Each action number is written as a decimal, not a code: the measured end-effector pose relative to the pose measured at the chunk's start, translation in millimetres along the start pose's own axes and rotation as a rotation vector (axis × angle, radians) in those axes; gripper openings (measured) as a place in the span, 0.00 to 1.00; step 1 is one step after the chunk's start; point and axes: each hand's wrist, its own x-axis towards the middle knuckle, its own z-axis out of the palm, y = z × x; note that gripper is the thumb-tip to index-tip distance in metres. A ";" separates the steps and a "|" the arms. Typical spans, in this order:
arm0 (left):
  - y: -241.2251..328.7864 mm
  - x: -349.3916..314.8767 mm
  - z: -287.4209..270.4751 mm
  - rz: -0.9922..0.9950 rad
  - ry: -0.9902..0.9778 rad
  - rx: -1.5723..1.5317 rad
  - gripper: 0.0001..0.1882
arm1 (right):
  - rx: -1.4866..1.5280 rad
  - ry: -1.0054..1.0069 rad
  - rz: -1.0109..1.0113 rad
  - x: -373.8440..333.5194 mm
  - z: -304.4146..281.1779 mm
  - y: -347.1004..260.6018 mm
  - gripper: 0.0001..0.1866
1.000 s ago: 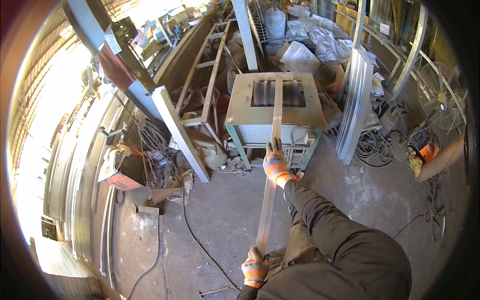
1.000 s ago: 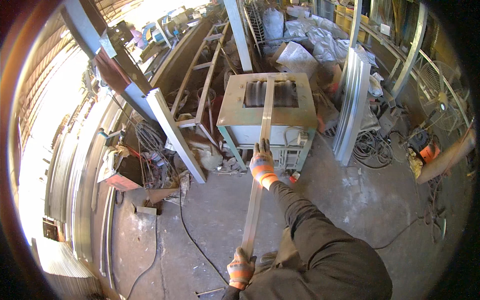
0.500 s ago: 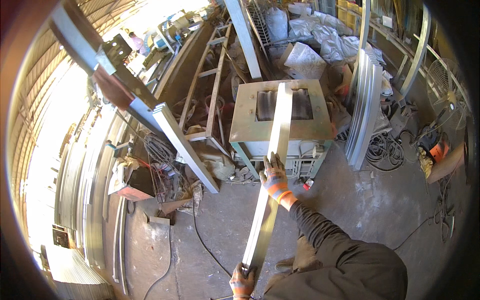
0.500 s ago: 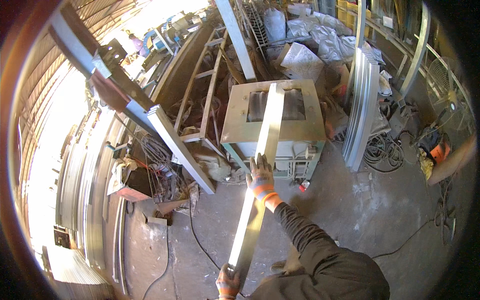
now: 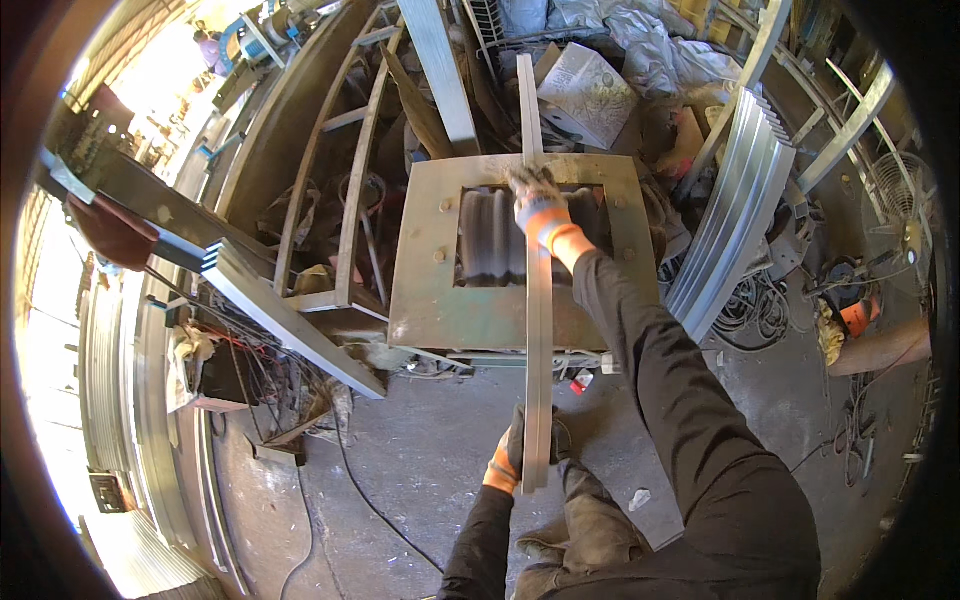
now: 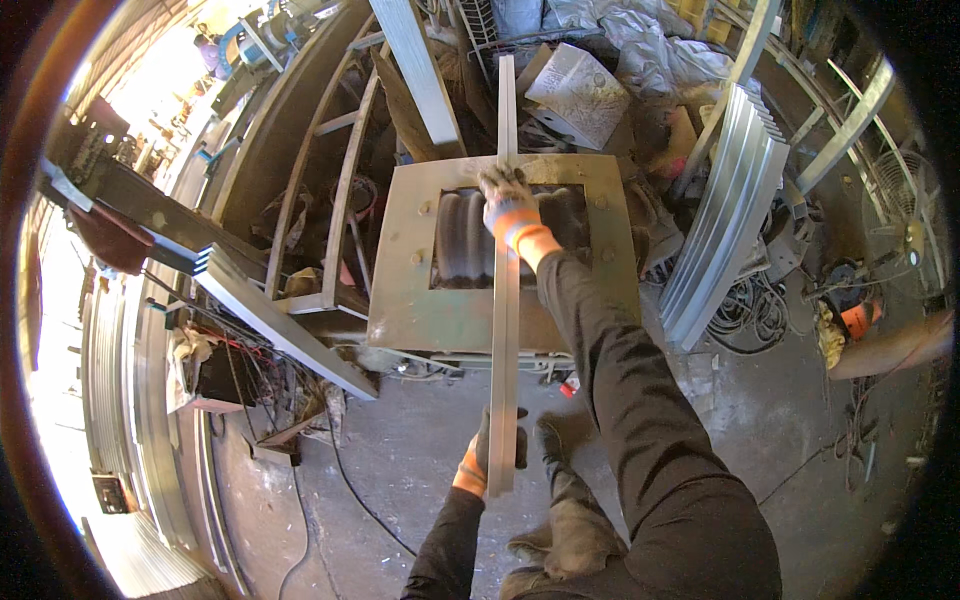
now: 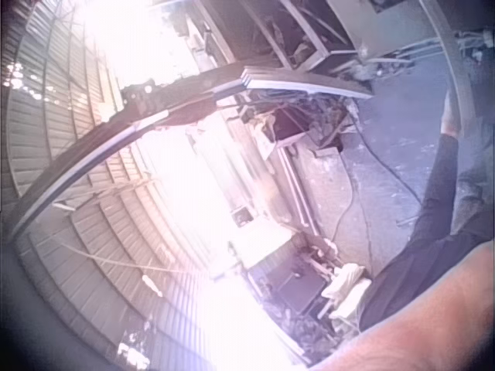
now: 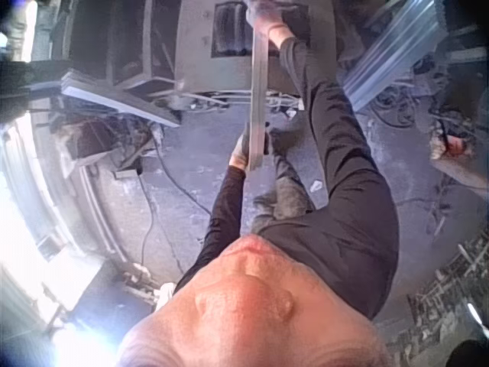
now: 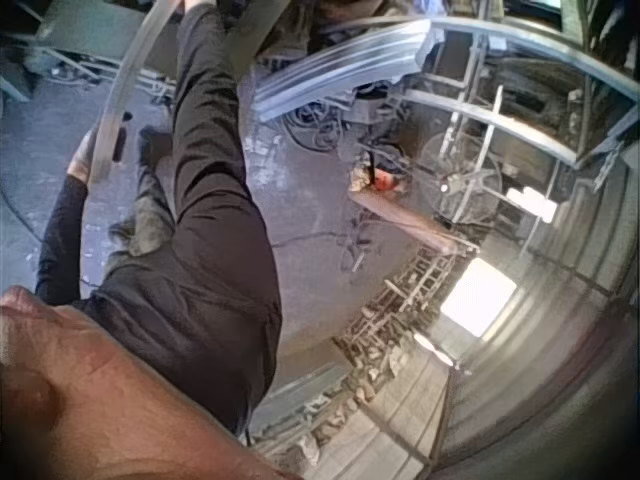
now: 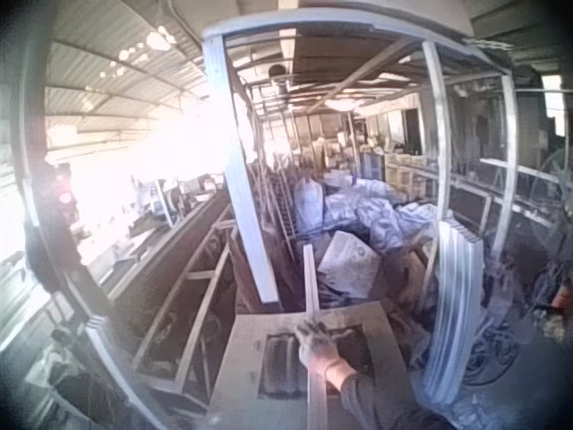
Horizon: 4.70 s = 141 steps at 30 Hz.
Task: The person repeatedly feeds long metal profiles through a bench-mounted grinding machine, rotating the pieces to smooth multiple edges. The person handles several profiles one at a time, moving them between the machine and a nearby rack.
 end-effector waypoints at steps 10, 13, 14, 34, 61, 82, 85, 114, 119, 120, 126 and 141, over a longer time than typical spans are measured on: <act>-19.0 40.7 -8.5 -0.072 0.092 -0.039 0.37 | -0.141 -0.034 0.107 1.7 -11.8 15.8 0.32; -57.5 -6.2 -24.1 -0.063 0.150 0.048 0.41 | -0.035 -0.026 0.108 -49.2 -18.7 -1.3 0.31; -70.9 -26.1 -30.8 -0.076 0.126 0.008 0.41 | 0.010 -0.068 0.129 -66.4 -20.2 -10.9 0.31; -381.1 -432.8 -241.1 -0.137 0.109 0.081 0.38 | 0.122 0.050 0.038 -540.2 -114.6 -288.4 0.32; 23.0 -71.4 39.0 0.161 0.481 0.662 0.31 | -0.132 0.142 0.235 -30.7 -1.3 -57.4 0.33; -158.5 -232.8 -44.9 0.160 0.446 0.757 0.14 | -0.112 -0.224 0.254 -259.6 -61.7 -149.0 0.39; -226.0 -310.6 -88.9 0.257 0.409 0.809 0.15 | -0.118 -0.161 0.241 -357.1 -78.4 -202.2 0.39; -143.8 -355.4 -78.1 -0.028 0.471 0.538 0.30 | 2.387 0.001 0.815 -405.9 -1.1 -171.6 0.27; -75.4 -216.2 -22.1 0.190 0.669 1.144 0.32 | 0.552 0.534 0.153 -227.0 -19.9 -87.3 0.42; -60.3 -190.2 -13.4 0.227 0.667 1.201 0.34 | 0.444 0.408 0.069 -180.1 -18.9 -78.7 0.42; 16.8 -23.4 18.0 0.496 0.522 1.386 0.38 | -0.094 0.019 0.174 14.6 15.6 -20.0 0.44; -72.8 -167.0 -7.5 0.241 0.663 1.087 0.28 | -0.060 -0.285 0.373 -143.0 -56.5 -113.7 0.46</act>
